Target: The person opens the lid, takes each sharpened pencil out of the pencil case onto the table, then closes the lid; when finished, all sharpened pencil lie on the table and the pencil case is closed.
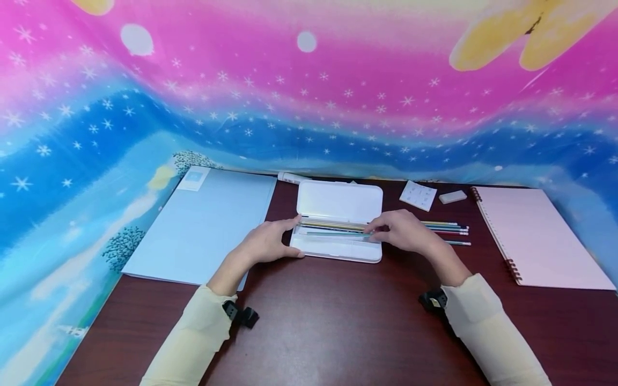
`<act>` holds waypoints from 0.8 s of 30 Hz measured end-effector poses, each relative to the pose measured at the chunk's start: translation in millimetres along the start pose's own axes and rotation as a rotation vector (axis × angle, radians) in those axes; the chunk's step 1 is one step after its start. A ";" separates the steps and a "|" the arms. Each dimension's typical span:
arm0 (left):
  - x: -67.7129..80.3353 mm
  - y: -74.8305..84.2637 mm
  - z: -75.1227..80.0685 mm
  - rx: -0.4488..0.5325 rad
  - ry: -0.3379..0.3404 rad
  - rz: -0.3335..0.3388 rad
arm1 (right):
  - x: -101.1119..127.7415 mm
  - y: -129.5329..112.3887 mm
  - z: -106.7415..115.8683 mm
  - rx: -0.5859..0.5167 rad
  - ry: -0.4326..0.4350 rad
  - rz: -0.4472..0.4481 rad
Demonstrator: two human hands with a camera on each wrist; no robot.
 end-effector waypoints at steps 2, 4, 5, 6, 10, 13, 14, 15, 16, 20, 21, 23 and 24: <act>-0.4 0.1 -0.5 -0.002 -0.001 -0.001 | 2.9 3.9 2.4 -0.009 0.016 -0.003; -0.3 0.5 -0.5 -0.003 -0.003 0.001 | 5.5 7.6 5.1 -0.012 0.033 0.000; -0.2 0.6 -0.4 -0.002 -0.003 0.001 | 6.9 9.3 6.7 -0.016 0.039 -0.005; 0.1 0.7 -0.3 -0.003 -0.003 0.002 | 8.0 11.2 8.1 -0.016 0.044 -0.012; 1.6 0.8 0.3 0.000 -0.002 0.002 | 12.5 18.3 13.3 -0.019 0.054 -0.046; 1.9 0.6 0.4 0.000 -0.003 0.001 | 16.3 24.1 17.4 -0.018 0.061 -0.064; 1.7 0.5 0.3 0.000 -0.003 0.000 | 17.5 25.9 19.1 -0.017 0.068 -0.060; 1.5 0.5 0.2 0.001 -0.004 -0.001 | 18.8 27.7 20.9 -0.014 0.076 -0.054; 1.4 0.6 0.1 0.003 -0.005 -0.001 | 20.2 29.1 22.7 -0.009 0.085 -0.048; 0.8 0.6 -0.2 0.008 -0.008 0.001 | 25.3 35.6 29.2 -0.005 0.117 -0.019; 0.6 0.5 -0.3 0.008 -0.009 0.002 | 26.9 37.4 30.4 -0.010 0.120 -0.014; 0.0 0.1 -0.5 0.005 -0.010 0.003 | 29.6 41.4 32.6 -0.024 0.121 -0.012; -0.4 -0.1 -0.6 0.003 -0.010 0.003 | 31.3 43.3 33.7 -0.030 0.121 -0.012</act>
Point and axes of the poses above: each hand's wrist, its own x-axis away from the middle knuckle, its own z-axis out of the back of the hand, y = z × x, the point moved 3 cm from there along -x, towards the middle knuckle, and after that the axes turned 3 degrees about y, right-handed, at the moved point
